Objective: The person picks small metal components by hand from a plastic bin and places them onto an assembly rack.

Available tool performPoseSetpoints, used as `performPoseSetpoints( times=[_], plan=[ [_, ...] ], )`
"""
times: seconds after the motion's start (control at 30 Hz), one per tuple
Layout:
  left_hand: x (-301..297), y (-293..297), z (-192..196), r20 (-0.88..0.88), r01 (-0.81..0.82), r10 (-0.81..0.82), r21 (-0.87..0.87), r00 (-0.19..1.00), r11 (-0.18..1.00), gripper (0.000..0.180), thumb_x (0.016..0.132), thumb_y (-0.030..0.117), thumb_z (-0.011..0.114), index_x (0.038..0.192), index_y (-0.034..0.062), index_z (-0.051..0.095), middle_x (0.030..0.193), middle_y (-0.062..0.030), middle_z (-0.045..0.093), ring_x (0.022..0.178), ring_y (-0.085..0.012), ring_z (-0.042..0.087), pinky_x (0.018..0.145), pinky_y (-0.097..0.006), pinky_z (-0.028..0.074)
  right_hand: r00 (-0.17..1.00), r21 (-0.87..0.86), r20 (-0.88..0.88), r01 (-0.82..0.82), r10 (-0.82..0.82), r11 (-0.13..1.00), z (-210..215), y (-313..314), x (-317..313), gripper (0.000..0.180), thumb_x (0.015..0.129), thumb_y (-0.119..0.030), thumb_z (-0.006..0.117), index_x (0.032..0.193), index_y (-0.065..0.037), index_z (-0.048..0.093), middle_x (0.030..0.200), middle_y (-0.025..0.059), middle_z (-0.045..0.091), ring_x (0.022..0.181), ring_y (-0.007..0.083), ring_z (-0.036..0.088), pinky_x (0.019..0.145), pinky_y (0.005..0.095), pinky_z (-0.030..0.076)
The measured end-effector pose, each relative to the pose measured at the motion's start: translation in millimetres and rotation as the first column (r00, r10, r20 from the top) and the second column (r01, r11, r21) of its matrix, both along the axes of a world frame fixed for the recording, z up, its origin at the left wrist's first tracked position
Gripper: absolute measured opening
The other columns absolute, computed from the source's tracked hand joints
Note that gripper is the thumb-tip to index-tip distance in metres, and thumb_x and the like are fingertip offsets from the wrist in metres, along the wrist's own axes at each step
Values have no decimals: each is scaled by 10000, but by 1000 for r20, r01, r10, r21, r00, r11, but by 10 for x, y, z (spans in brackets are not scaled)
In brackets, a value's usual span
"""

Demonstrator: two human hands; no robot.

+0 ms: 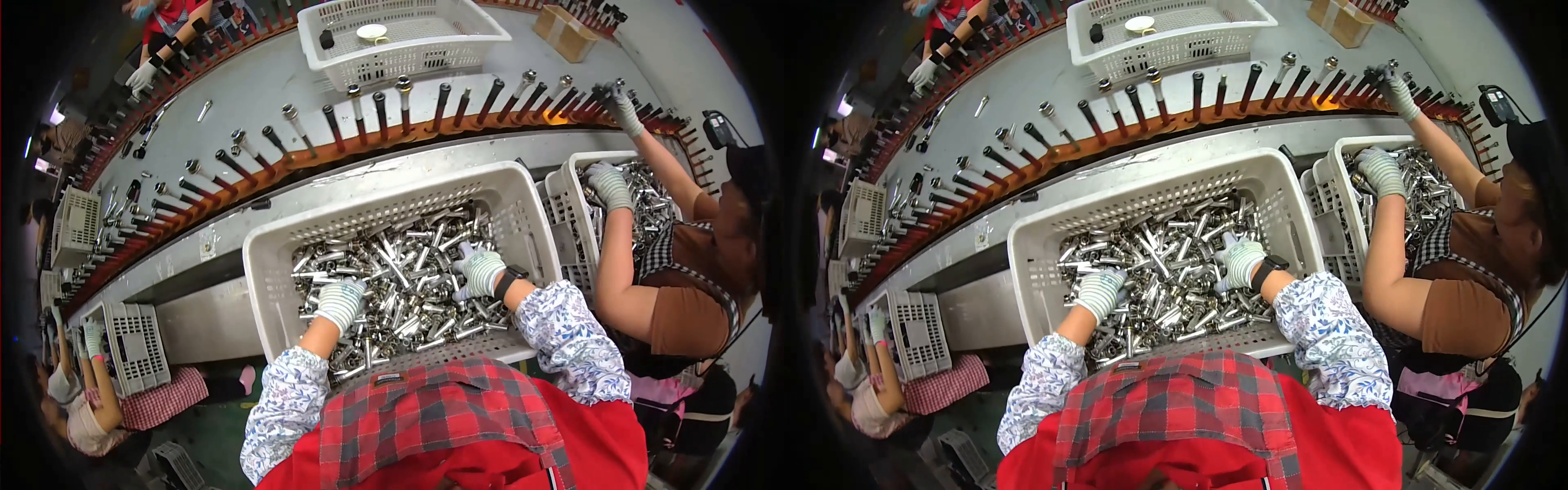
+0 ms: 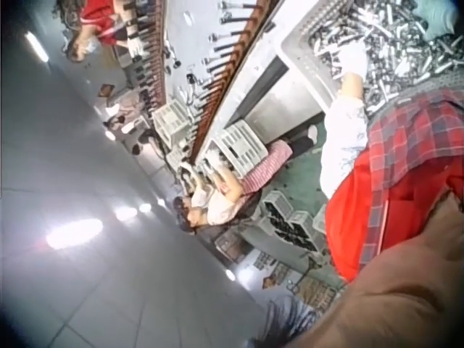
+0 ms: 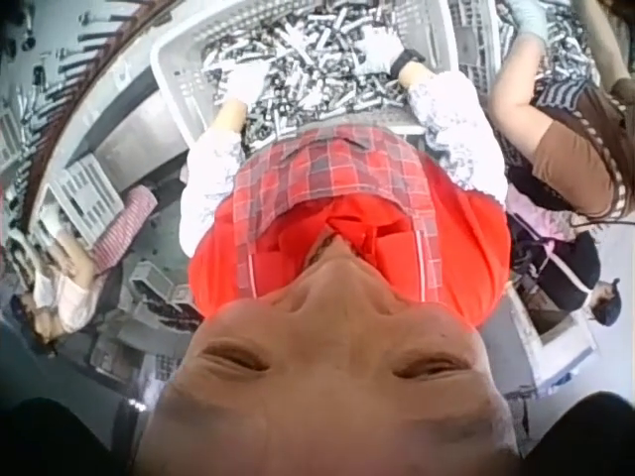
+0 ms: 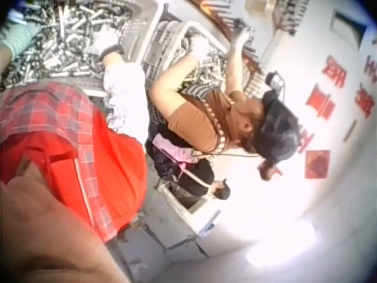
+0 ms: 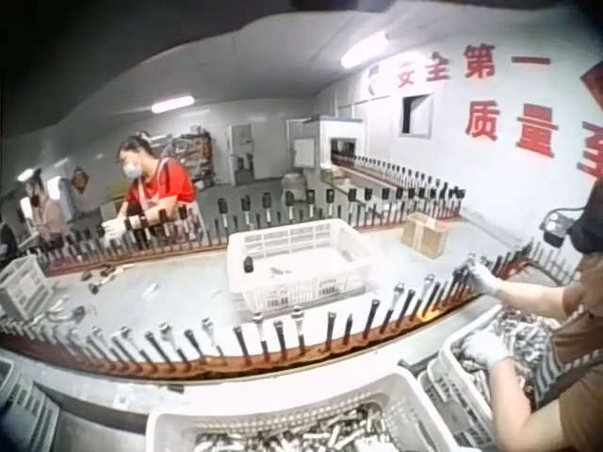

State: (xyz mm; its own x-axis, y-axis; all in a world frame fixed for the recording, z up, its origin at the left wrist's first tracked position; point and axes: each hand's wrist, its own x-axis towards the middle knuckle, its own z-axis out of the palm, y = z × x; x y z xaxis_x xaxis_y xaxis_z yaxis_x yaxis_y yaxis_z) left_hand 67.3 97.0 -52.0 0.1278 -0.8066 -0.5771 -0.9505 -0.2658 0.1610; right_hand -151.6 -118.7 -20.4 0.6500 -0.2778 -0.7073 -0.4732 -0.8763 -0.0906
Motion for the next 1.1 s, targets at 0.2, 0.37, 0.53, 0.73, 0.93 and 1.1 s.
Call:
performPoseSetpoints(
  times=[0.2,0.37,0.53,0.73,0.93,1.1],
  plan=[
    [-155,-75,382,-702,-563,322,-135,635,815,459,869,313,634,1160,-20,511,1006,-154,641,775,-166,614,682,-287,513,999,148,47,-19,12,989,-133,-34,-59,642,695,-464,726,1221,-125,582,1226,175,483,1121,378,507,934,449,440],
    [81,-591,1056,-967,-834,139,-106,213,542,402,902,269,590,1172,-17,503,943,-92,650,665,-85,562,559,-190,439,931,292,271,161,-243,943,-331,144,-80,520,666,-408,707,1082,-100,654,1209,190,513,1082,370,536,951,418,430],
    [292,-1676,1264,-916,-820,-189,-402,355,408,354,882,241,617,1161,33,555,865,-28,615,718,-102,554,647,-237,458,742,751,345,150,-575,643,-374,225,-77,473,736,-419,718,1069,-92,639,1189,150,554,1057,280,558,968,377,409],
    [1009,-2451,682,-846,-816,20,-507,532,278,147,938,112,512,1036,38,592,736,7,523,601,-79,513,546,-232,442,511,877,-442,75,-737,-474,170,155,161,365,842,-247,660,1156,-94,551,993,61,638,870,111,608,741,219,484],
    [1289,-2292,734,-775,-799,203,-558,598,223,163,947,128,485,1043,59,597,681,-27,579,527,-87,519,488,-246,444,425,710,-496,-303,-757,-636,382,-245,139,437,802,-217,706,1159,-42,523,1119,111,611,970,188,615,840,283,509],
    [1623,-1806,472,-815,-880,332,-439,475,181,316,914,143,511,1206,40,453,882,-91,606,609,-127,580,540,-274,488,440,672,-529,-306,-726,-675,520,-136,196,449,807,-190,712,1206,-114,521,1015,32,638,856,157,658,604,244,565]
  ],
)
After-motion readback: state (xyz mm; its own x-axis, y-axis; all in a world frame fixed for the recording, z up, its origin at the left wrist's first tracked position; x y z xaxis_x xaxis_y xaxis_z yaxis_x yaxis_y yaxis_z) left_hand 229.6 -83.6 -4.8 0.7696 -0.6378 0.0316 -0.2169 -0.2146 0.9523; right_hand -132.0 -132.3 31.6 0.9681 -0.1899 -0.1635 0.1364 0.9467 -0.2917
